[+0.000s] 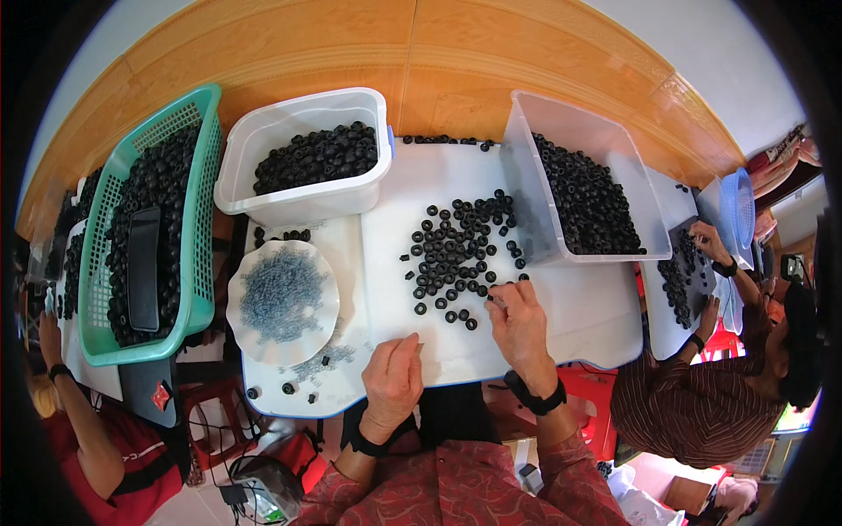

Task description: Manually sort and inspect small black rubber or plastic components on a table.

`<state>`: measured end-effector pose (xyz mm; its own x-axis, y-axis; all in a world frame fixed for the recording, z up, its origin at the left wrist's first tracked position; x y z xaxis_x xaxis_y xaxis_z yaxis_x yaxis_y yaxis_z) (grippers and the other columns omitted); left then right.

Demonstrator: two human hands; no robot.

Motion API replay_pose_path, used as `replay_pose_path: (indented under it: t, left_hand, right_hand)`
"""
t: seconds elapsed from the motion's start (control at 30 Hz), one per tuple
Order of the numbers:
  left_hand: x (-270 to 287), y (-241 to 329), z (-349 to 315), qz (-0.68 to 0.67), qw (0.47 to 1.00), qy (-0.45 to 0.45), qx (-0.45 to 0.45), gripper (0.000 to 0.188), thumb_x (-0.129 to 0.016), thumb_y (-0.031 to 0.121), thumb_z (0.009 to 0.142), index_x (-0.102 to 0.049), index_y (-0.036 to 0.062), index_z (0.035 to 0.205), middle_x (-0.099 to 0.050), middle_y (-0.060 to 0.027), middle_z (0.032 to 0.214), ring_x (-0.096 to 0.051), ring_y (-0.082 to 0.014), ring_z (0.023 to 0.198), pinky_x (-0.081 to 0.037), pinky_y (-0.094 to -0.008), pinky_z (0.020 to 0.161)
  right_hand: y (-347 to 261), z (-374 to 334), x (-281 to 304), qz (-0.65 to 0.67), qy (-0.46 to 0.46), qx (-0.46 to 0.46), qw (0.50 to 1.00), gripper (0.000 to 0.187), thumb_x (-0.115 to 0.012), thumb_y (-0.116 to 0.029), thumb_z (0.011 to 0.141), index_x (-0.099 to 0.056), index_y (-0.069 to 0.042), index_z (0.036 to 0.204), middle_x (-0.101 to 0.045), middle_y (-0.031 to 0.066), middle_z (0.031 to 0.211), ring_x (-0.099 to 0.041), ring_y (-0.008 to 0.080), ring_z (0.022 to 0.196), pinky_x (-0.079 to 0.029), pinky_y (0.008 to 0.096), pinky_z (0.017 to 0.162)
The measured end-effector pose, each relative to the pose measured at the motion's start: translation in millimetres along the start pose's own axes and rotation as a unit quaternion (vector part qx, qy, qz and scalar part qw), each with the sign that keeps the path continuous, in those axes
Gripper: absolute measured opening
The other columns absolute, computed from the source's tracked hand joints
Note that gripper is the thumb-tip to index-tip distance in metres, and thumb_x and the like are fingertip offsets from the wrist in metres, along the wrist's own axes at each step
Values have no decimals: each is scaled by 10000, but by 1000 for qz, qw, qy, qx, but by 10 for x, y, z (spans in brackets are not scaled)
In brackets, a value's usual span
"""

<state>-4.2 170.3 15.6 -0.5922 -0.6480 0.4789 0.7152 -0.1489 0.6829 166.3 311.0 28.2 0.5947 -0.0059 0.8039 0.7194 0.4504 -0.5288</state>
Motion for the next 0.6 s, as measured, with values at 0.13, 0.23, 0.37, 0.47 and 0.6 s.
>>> replay_pose_path:
  t: [0.13,0.23,0.37,0.47,0.6]
  left_hand:
    - [2,19,17,-8,1000,2,-1,308,-667,-98,741,-656,-9,1036,-627,-135,869,-632,-294,734,-535,-361,629]
    - [-7,15,13,-4,1000,-1,0,306,-670,-94,745,-654,-10,1038,-626,-136,865,-632,-295,740,-535,-365,634]
    - [-9,3,-3,0,1000,-4,2,304,-675,-88,749,-651,-11,1042,-625,-137,864,-631,-297,748,-534,-368,640]
    - [-10,8,-5,1,1000,-2,3,301,-677,-85,753,-648,-12,1044,-625,-138,865,-630,-299,752,-531,-370,643]
    - [-5,27,11,3,1000,2,-3,287,-676,-85,761,-648,-13,1038,-624,-138,858,-627,-299,734,-528,-369,630]
  right_hand:
    - [139,-65,-5,47,28,-11,998,177,-710,30,793,-604,-14,928,-601,137,877,-635,261,613,-507,348,547]
    - [166,-85,6,57,35,-1,998,185,-714,33,787,-585,0,915,-607,149,878,-631,256,589,-505,345,535]
    - [148,-73,-1,56,4,-32,998,169,-694,0,816,-587,-27,944,-606,148,893,-659,299,691,-528,381,590]
    - [95,-65,16,49,21,-9,999,201,-707,31,799,-616,-1,976,-607,147,883,-656,248,652,-529,336,573]
    - [123,-84,-11,47,19,-13,999,191,-715,13,810,-655,-1,991,-602,137,887,-663,245,680,-535,325,594]
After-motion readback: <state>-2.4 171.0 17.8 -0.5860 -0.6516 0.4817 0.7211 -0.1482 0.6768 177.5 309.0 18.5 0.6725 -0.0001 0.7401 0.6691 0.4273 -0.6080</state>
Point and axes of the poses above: each hand's wrist, its own z-axis towards the middle knuckle, its own x-axis out of the back of the hand, y = z × x, the point moved 8 cm from there along z, towards the middle knuckle
